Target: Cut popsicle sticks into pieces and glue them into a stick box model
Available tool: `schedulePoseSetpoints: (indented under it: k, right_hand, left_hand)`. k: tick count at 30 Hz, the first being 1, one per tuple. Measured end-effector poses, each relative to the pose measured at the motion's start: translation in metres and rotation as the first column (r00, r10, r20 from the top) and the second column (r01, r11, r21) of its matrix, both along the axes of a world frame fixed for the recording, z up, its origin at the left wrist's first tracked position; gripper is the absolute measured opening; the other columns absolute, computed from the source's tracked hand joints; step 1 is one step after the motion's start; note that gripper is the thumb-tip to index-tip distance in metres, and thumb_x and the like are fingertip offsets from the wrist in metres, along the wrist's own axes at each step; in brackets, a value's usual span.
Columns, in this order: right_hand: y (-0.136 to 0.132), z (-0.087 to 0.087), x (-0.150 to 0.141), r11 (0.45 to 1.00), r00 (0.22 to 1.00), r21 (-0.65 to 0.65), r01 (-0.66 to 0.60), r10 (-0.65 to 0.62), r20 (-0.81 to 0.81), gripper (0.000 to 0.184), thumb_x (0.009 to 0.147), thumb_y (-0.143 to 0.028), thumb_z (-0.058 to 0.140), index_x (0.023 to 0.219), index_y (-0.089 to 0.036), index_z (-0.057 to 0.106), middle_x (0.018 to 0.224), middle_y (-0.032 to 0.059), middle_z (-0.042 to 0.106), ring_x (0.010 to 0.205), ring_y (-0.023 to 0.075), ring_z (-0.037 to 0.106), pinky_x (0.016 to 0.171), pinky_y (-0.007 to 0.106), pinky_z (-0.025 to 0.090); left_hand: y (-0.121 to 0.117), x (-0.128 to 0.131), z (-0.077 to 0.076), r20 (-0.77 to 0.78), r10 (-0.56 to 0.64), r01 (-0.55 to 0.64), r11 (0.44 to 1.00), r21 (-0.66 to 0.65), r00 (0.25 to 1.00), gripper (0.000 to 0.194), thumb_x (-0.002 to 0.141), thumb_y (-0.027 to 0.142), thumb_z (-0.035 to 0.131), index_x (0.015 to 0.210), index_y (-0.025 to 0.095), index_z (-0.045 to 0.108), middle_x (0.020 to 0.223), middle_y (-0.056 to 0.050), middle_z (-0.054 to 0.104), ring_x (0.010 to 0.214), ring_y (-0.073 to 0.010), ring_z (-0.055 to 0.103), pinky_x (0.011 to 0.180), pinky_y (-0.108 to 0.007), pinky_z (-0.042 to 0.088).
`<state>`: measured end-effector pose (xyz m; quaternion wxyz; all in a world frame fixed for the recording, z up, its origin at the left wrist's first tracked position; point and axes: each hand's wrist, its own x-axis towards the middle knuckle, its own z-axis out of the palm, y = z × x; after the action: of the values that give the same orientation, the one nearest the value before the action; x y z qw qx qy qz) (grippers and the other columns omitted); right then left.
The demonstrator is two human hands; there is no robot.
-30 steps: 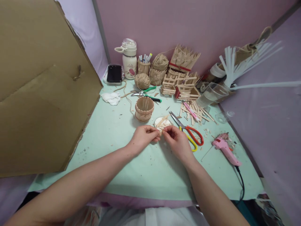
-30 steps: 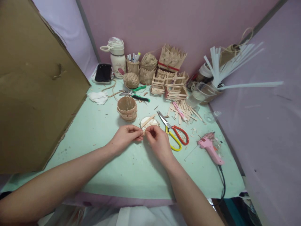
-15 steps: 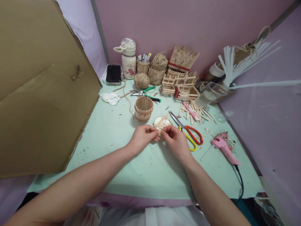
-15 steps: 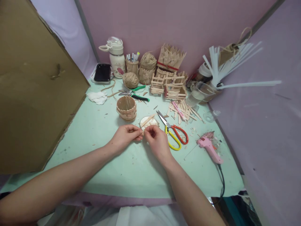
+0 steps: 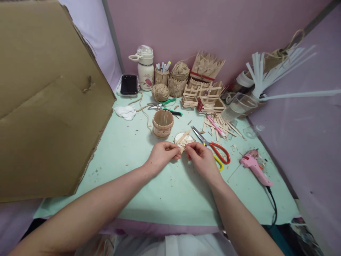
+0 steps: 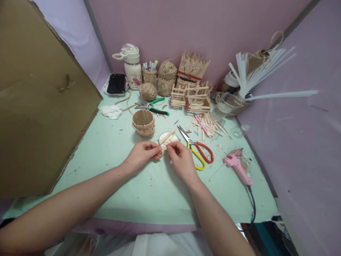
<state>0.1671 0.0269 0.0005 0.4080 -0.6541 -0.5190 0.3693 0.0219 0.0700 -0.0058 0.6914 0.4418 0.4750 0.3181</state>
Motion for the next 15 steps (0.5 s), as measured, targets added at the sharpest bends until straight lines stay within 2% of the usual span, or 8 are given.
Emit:
schedulePoseSetpoints:
  k: [6, 10, 15]
  right_hand:
    - [-0.0004, -0.0014, -0.0003, 0.999, 0.999, -0.041, -0.022, 0.024, 0.046, 0.022, 0.077, -0.039, 0.054, 0.073, -0.018, 0.059, 0.056, -0.0034, 0.051, 0.049, 0.0097, 0.04, 0.047, 0.022, 0.032]
    - [0.0006, 0.0, -0.0005, 0.999, 1.0, -0.047, 0.025, -0.024, 0.01, 0.023, 0.078, -0.04, 0.054, 0.073, -0.018, 0.057, 0.054, -0.0038, 0.05, 0.049, 0.0101, 0.039, 0.046, 0.022, 0.031]
    - [0.0007, 0.0013, -0.0022, 0.997, 0.999, -0.071, 0.032, -0.034, -0.027, 0.022, 0.078, -0.039, 0.055, 0.073, -0.018, 0.057, 0.053, -0.0041, 0.049, 0.048, 0.0094, 0.038, 0.046, 0.022, 0.03]
  left_hand:
    - [0.0, 0.0002, -0.0006, 0.023, -0.002, 0.002, 1.0, 0.005, 1.0, 0.015, 0.067, 0.025, 0.068, 0.071, 0.011, 0.066, 0.065, -0.005, 0.067, 0.059, -0.0107, 0.062, 0.061, -0.023, 0.052]
    - [-0.0008, 0.0006, -0.0012, 0.036, -0.014, 0.015, 1.0, -0.026, 0.999, 0.018, 0.067, 0.027, 0.069, 0.074, 0.011, 0.066, 0.066, -0.006, 0.067, 0.061, -0.0113, 0.063, 0.062, -0.023, 0.051]
    - [-0.0017, 0.0002, 0.0024, -0.005, -0.07, 0.07, 0.997, -0.022, 0.998, 0.015, 0.068, 0.025, 0.067, 0.07, 0.011, 0.064, 0.062, -0.004, 0.065, 0.053, -0.0092, 0.058, 0.056, -0.022, 0.049]
